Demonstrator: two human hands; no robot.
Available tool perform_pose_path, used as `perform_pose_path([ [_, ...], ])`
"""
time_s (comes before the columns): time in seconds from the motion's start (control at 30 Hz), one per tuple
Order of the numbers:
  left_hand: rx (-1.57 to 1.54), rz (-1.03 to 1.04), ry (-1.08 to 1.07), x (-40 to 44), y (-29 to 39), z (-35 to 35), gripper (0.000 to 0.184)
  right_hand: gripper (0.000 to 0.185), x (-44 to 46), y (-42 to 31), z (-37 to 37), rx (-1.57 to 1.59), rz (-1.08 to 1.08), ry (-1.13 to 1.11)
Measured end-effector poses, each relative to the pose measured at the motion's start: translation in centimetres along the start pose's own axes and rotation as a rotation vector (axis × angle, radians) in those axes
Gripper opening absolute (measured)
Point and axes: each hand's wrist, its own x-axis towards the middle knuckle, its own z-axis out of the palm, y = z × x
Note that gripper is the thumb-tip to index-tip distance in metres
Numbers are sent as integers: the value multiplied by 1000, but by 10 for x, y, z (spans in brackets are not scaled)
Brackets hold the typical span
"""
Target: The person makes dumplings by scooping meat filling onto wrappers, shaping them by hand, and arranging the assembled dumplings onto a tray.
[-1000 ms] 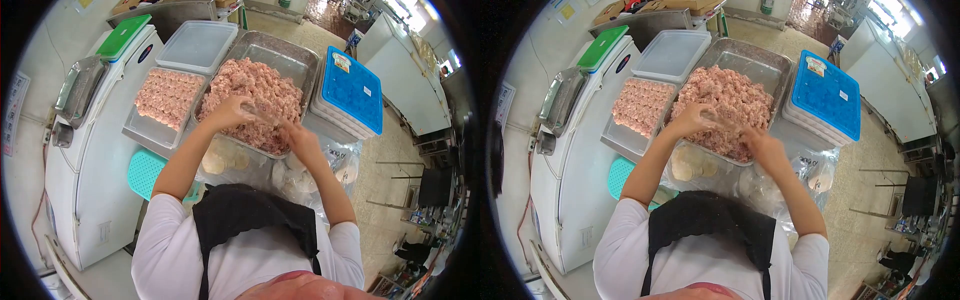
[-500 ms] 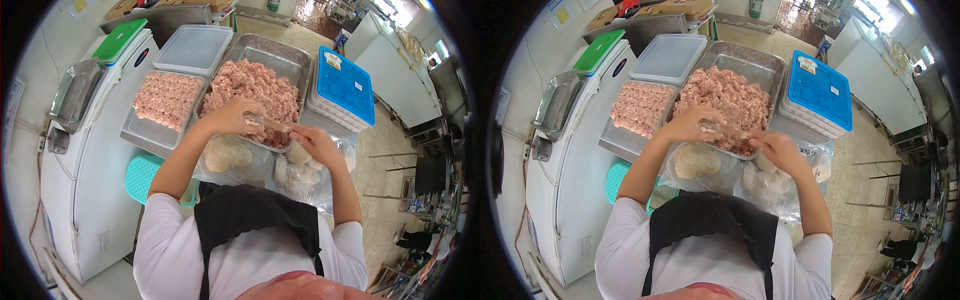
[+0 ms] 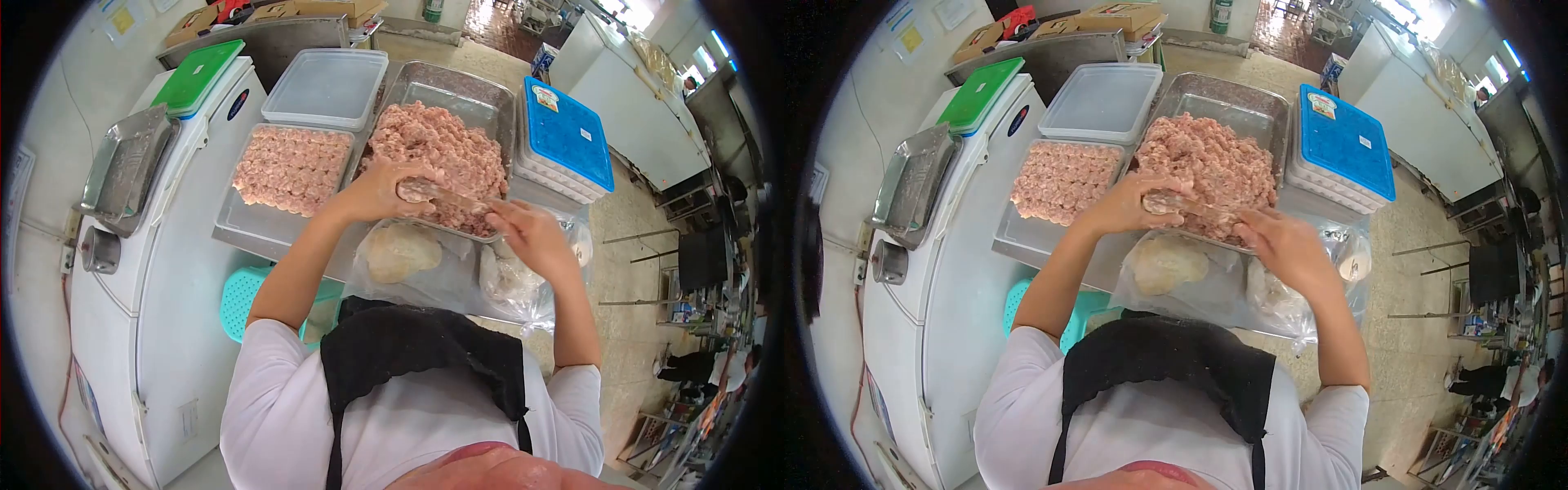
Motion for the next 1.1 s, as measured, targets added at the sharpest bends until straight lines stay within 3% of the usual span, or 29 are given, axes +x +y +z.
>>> perform_pose_path([
  [0.17, -1, -195, 71, -47, -9, -48, 47, 30, 19, -20, 44, 94, 111, -71],
  [0.23, -127, -330, 29, -77, -14, -81, 49, 31, 13, -15, 65, 155, 70, 54],
  [0.33, -79, -365, 264, -135, -56, -119, 49, 32, -1, -14, 93, 316, 194, 125],
  [0.4, 45, -451, 389, -181, -100, -144, 49, 34, -14, -14, 111, 433, 343, 132],
  [0.5, 501, -630, 413, -246, -159, -165, 52, 36, -29, -33, 125, 613, 519, 203],
  [0.6, 534, -726, 499, -275, -184, -163, 58, 32, -39, -51, 134, 734, 613, 224],
  [0.8, 556, -763, 472, -262, -201, -151, 60, 31, -42, -80, 150, 783, 668, 274],
  [0.97, 550, -626, 456, -263, -236, -149, 62, 36, -27, -96, 158, 707, 647, 279],
  [1.1, 703, -649, 320, -268, -206, -166, 53, 35, -19, -106, 161, 711, 649, 283],
])
